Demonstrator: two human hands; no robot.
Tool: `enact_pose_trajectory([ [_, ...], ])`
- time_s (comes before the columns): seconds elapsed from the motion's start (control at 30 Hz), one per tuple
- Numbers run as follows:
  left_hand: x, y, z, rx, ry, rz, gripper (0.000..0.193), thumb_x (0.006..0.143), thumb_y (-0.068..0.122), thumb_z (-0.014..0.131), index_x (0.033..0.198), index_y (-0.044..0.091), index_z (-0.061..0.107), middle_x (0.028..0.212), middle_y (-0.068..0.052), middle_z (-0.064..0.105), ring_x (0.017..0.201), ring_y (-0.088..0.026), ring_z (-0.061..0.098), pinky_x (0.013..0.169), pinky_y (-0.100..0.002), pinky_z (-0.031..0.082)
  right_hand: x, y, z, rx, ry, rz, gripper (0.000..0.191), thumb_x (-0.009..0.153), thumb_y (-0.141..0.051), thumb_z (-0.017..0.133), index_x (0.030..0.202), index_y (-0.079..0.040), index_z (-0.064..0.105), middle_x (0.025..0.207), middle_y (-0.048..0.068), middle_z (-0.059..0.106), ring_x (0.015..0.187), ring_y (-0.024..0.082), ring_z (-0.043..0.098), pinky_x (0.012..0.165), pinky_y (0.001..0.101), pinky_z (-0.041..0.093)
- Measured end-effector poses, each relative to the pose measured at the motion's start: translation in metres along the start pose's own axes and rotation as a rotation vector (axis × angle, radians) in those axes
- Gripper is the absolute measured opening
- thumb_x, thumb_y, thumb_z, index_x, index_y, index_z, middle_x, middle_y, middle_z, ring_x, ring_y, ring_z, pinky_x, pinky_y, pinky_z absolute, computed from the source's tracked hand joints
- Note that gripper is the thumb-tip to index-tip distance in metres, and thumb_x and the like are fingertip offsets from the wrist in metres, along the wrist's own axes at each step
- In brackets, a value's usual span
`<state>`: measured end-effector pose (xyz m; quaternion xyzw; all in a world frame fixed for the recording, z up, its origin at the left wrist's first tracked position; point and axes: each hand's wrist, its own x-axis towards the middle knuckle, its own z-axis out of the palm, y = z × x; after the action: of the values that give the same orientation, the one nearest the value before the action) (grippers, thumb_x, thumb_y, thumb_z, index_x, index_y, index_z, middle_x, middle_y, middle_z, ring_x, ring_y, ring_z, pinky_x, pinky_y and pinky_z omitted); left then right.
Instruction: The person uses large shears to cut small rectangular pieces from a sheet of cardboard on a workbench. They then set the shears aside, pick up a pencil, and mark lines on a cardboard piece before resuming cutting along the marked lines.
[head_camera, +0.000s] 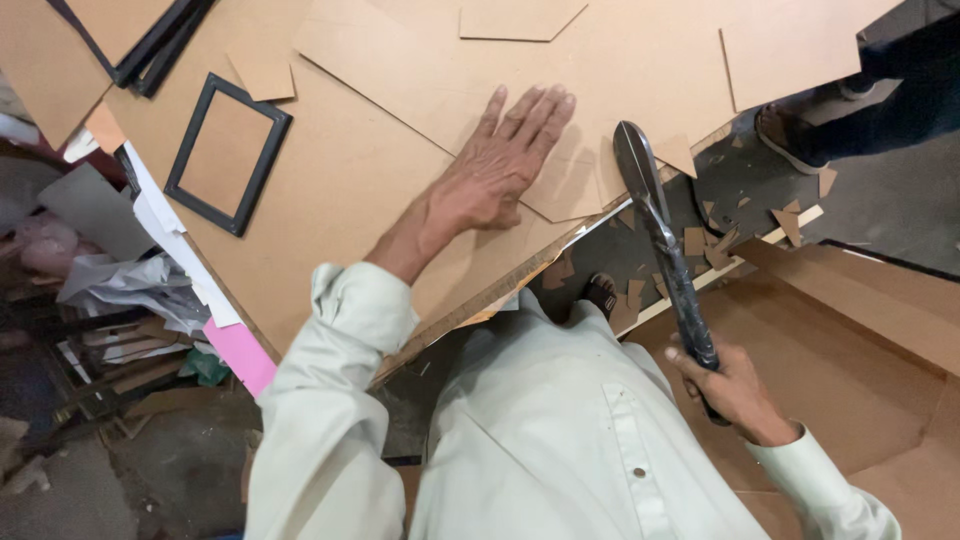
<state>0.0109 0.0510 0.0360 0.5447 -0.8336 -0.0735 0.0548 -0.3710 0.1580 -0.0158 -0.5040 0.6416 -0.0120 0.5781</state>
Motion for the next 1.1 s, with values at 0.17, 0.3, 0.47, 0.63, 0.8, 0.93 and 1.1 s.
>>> enact_pose_trajectory([
  [0.17,-0.063,0.062,0.02,-0.398,0.666,-0.634,0.077,0.08,0.013,0.088,0.145,0.007,0.046,0.148,-0.015,0.05,0.139,-0.034,0.05,0.118,-0.043,0.045,-0.005,0.004,0.002,0.074,0.0,-0.049,0.026,0.093,-0.023,0.067,0.106,0.0,0.066,0.062,0.006,0.055,0.052,0.015,0.052,0.047,0.032,0.041],
  [0.3,-0.072,0.09,0.05,-0.592,0.604,-0.585,0.051,0.08,0.011,0.082,0.125,0.004,0.058,0.136,-0.015,0.056,0.126,-0.031,0.058,0.105,-0.04,0.053,-0.005,0.004,0.005,0.14,-0.041,-0.052,0.025,0.095,-0.022,0.064,0.104,0.001,0.064,0.065,0.006,0.057,0.055,0.016,0.055,0.049,0.032,0.045],
  [0.47,-0.08,-0.001,0.048,-0.122,0.372,-0.324,0.063,0.082,-0.013,0.063,0.142,0.006,0.056,0.15,-0.01,0.054,0.141,-0.025,0.051,0.121,-0.035,0.045,-0.005,0.005,0.012,0.149,-0.052,0.036,0.023,0.094,-0.021,0.064,0.105,0.0,0.065,0.068,0.004,0.058,0.056,0.015,0.054,0.049,0.0322,0.043],
  [0.63,-0.057,-0.085,0.02,0.157,0.05,-0.118,0.09,0.064,-0.016,0.07,0.146,0.014,0.048,0.154,-0.006,0.045,0.139,-0.025,0.04,0.115,-0.037,0.032,-0.012,0.013,0.012,0.106,-0.04,0.073,0.031,0.099,-0.024,0.066,0.099,0.007,0.063,0.067,0.01,0.058,0.055,0.019,0.054,0.048,0.0352,0.043],
  [0.8,-0.036,-0.105,-0.023,0.181,-0.222,-0.074,0.118,0.035,0.0,0.095,0.142,0.008,0.046,0.155,-0.007,0.044,0.143,-0.028,0.036,0.113,-0.039,0.031,-0.032,0.033,0.01,0.183,-0.004,-0.024,0.024,0.093,-0.021,0.065,0.108,-0.002,0.066,0.065,0.008,0.059,0.054,0.018,0.056,0.05,0.0335,0.045],
  [0.93,-0.028,-0.108,-0.043,0.165,-0.313,-0.061,0.095,0.047,0.008,0.096,0.133,0.011,0.058,0.137,-0.004,0.06,0.136,-0.027,0.049,0.115,-0.04,0.041,-0.06,0.067,-0.003,0.032,0.042,-0.046,0.022,0.095,-0.02,0.064,0.099,0.0,0.07,0.069,0.012,0.064,0.062,0.023,0.063,0.06,0.037,0.051],
  [1.1,-0.017,-0.115,-0.049,0.134,-0.151,0.118,0.096,0.044,0.024,0.094,0.131,0.006,0.058,0.121,-0.014,0.058,0.118,-0.035,0.051,0.102,-0.044,0.045,-0.085,0.096,0.019,-0.312,0.248,-0.803,0.032,0.099,-0.036,0.062,0.111,-0.009,0.073,0.103,0.006,0.071,0.095,0.012,0.073,0.088,0.023,0.056],
])
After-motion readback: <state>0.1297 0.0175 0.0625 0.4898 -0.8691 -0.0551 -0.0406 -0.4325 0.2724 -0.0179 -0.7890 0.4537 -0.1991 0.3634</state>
